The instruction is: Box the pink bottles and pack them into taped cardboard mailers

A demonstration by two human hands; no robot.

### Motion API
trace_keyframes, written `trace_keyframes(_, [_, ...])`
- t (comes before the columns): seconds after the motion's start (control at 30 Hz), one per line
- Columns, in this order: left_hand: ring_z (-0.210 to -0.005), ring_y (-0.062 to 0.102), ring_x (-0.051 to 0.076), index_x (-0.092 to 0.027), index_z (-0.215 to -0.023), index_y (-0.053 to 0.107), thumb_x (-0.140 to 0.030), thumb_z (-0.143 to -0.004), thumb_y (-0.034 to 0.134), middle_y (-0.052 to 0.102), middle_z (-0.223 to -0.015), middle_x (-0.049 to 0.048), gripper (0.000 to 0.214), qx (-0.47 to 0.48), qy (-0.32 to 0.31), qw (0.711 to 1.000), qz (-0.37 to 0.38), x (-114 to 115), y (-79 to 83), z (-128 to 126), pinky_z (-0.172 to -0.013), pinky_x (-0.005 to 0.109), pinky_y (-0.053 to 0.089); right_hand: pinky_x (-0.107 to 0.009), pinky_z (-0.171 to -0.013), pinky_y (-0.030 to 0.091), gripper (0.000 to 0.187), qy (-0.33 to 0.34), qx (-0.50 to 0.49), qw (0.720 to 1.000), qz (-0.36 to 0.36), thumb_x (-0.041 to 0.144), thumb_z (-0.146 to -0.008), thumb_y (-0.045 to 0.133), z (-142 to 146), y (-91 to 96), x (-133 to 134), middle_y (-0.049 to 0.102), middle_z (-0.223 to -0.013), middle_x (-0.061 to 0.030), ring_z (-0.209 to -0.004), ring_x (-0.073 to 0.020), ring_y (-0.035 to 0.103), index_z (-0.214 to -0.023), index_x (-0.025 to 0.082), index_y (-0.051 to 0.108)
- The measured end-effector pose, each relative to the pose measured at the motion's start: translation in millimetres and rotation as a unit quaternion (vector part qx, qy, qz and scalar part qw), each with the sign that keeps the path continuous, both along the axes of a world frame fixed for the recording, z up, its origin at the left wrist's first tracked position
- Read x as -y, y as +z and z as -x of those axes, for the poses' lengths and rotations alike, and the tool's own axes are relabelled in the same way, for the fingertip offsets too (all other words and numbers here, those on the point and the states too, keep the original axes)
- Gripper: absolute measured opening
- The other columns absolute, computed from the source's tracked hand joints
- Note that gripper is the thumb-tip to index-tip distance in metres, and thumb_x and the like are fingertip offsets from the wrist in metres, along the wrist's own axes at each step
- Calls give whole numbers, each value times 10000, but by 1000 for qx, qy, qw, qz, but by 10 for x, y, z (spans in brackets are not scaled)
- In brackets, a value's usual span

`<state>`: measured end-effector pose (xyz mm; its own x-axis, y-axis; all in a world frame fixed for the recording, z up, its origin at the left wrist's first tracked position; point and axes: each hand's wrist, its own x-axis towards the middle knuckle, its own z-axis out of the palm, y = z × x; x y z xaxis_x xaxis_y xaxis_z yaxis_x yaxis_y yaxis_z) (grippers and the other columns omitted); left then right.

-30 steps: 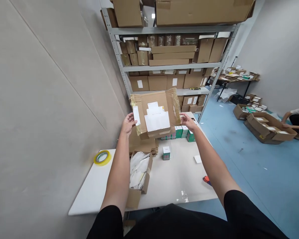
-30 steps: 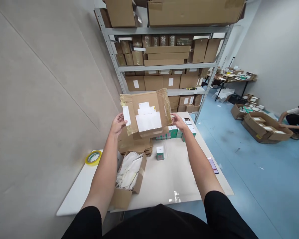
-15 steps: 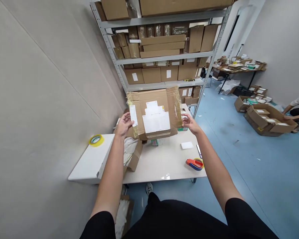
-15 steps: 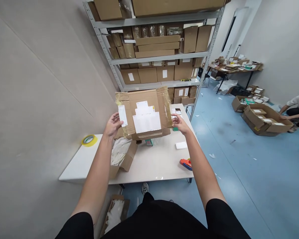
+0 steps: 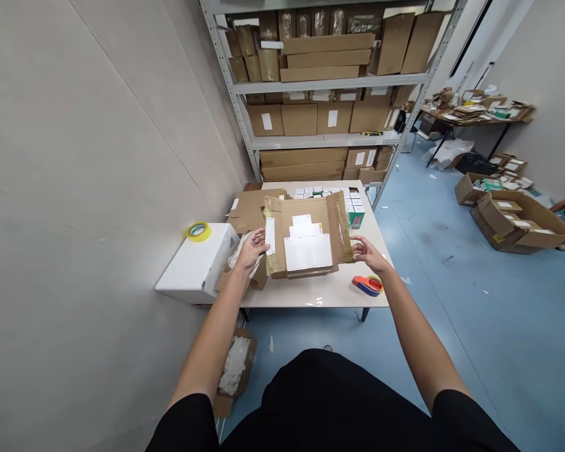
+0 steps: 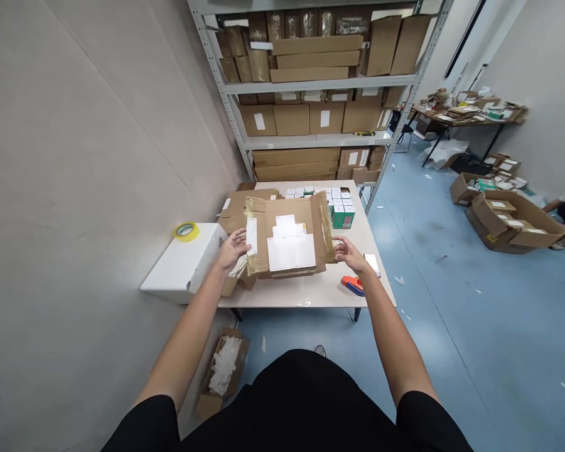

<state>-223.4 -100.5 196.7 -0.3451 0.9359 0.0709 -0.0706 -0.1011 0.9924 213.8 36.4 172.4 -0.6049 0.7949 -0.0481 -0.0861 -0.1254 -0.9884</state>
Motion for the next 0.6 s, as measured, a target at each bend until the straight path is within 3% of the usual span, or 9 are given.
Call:
trace_keyframes(0.2, [-951,697,196,-206,-1309,610,-277,-620,908,717,-1094,68,753,19,-8,1000,9,525,-414,77,-858,333,577,-264,-658,467,690,-36,36,999,14,135,-596,687,57,-384,540,586,-856,55,-740,-140,561,-1255,301,575])
trace_keyframes(0.4, [-937,699,180,-190,-1291,632,-256,-676,827,724,-1121,78,648,23,21,999,27,805,-879,3,-890,332,568,-315,-695,508,735,-189,115,975,27,248,-561,649,298,-1081,919,649,-839,26,-754,-184,618,-1285,255,523])
trace_keyframes(0.5, [-899,704,174,-173,-1293,644,-177,-690,766,728,-1106,83,615,27,29,998,57,858,-1049,-155,-876,334,577,-404,-787,567,792,-256,179,949,31,296,-579,645,426,-1409,1114,711,-913,-49,-889,-266,690,-1356,216,513])
trace_keyframes(0.6, [-894,716,178,-165,-1384,611,-94,-713,701,734,-1087,92,681,11,61,993,102,858,-1120,-381,-856,334,589,-498,-994,550,872,-261,266,928,-13,305,-608,679,526,-1600,1333,716,-1203,-139,-1197,-341,661,-1457,207,507])
